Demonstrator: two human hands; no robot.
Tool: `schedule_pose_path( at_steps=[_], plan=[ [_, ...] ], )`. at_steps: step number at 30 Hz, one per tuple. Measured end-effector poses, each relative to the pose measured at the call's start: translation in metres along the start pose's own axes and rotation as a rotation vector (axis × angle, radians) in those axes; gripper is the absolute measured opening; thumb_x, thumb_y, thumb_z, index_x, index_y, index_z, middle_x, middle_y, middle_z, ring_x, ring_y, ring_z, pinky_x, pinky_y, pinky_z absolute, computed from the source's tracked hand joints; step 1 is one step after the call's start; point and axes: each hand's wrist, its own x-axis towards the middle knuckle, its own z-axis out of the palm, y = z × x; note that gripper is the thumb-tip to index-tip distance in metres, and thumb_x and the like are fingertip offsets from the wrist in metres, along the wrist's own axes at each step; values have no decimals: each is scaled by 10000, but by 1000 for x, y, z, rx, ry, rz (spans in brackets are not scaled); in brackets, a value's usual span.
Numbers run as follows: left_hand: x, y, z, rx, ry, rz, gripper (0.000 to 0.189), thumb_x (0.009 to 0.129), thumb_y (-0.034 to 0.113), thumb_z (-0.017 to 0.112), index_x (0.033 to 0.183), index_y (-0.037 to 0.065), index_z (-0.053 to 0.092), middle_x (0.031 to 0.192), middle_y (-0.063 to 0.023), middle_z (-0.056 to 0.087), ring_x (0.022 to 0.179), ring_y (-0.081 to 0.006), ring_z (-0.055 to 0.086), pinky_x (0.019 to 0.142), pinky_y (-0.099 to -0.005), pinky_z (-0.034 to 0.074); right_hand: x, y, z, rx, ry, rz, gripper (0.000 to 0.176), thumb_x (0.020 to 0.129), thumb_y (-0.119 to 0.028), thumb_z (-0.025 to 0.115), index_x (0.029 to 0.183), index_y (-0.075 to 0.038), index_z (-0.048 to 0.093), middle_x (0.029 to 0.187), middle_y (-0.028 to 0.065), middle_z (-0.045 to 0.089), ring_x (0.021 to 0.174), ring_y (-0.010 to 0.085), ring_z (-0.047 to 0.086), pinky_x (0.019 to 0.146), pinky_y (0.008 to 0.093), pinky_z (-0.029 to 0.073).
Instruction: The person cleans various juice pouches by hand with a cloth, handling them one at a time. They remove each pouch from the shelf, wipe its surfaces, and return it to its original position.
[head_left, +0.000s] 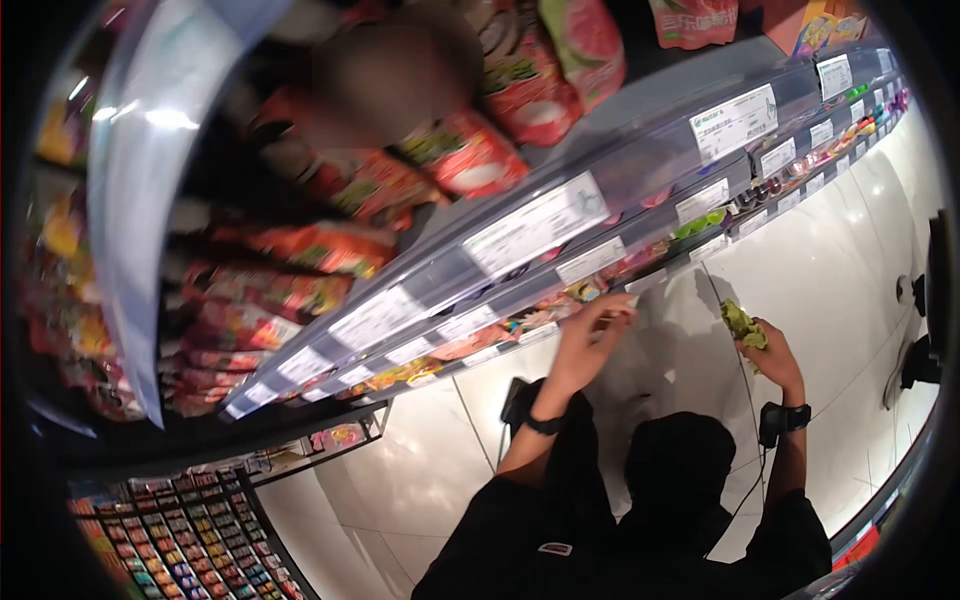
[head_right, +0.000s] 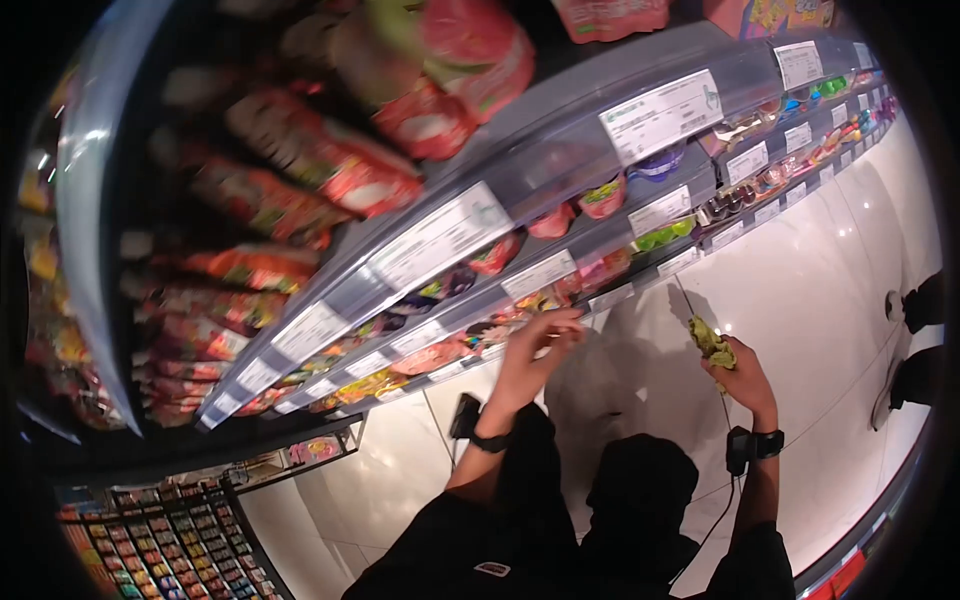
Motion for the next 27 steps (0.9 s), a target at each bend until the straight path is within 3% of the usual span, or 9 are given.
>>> schedule_pose_path(
  at_steps=[2,4,6,8,10,14,17,26,27],
  plan=[
    [-41,13,-42,368,355,199,292,923,-55,627,1209,6,621,1180,-108,654,941,-177,668,796,-303,551,-9,-6,1,5,15,-52,261,872,-100,728,1070,22,609,874,78,637,788,163,577,753,310,496],
    [-63,37,-80,388,744,252,316,896,-3,705,1195,-5,601,1156,-131,639,946,-208,656,785,-323,531,-20,-14,5,112,83,-68,229,879,-67,708,1068,15,608,851,40,613,770,123,560,723,286,486],
    [-67,43,-111,603,986,370,386,870,93,772,1174,-24,565,1115,-156,606,973,-277,625,812,-367,499,-37,-45,9,202,146,-105,197,911,-58,665,1091,-6,605,830,-7,593,729,54,528,650,229,454],
    [-68,42,-127,771,1085,367,415,866,85,775,1198,-25,552,1127,-141,584,1050,-249,588,812,-342,512,-68,-117,19,274,174,-63,214,914,-81,668,1107,-16,603,830,-4,607,715,49,549,623,225,463],
    [-70,52,-134,716,1252,392,460,837,176,820,1128,-42,539,1057,-167,532,954,-336,529,832,-415,435,-99,-159,35,328,155,-92,228,912,-96,674,1115,-18,603,831,-2,611,710,49,555,608,222,463],
    [-79,46,-155,744,1224,423,444,822,216,841,1031,-36,541,973,-175,513,900,-350,516,791,-429,431,-155,-227,77,420,-64,-258,179,893,-118,706,1007,-23,605,795,-9,605,645,72,540,585,228,455],
    [-78,40,-164,752,1183,387,417,802,263,860,894,-14,562,865,-143,531,813,-342,521,744,-450,429,-169,-243,113,163,-144,-173,226,872,-121,752,983,-7,591,782,10,614,635,75,541,583,256,460],
    [-73,66,-176,953,1044,107,398,790,231,815,1081,11,656,912,-213,650,822,-445,618,713,-536,499,-163,-230,183,374,-363,-41,341,899,-171,761,1128,24,601,914,19,641,817,65,570,728,260,496],
    [-71,65,-180,852,1037,85,366,774,239,834,1017,12,679,923,-210,662,875,-432,600,788,-517,490,-159,-226,189,317,-380,-52,341,905,-167,753,1140,26,598,928,13,644,823,61,568,730,260,497]
  ],
)
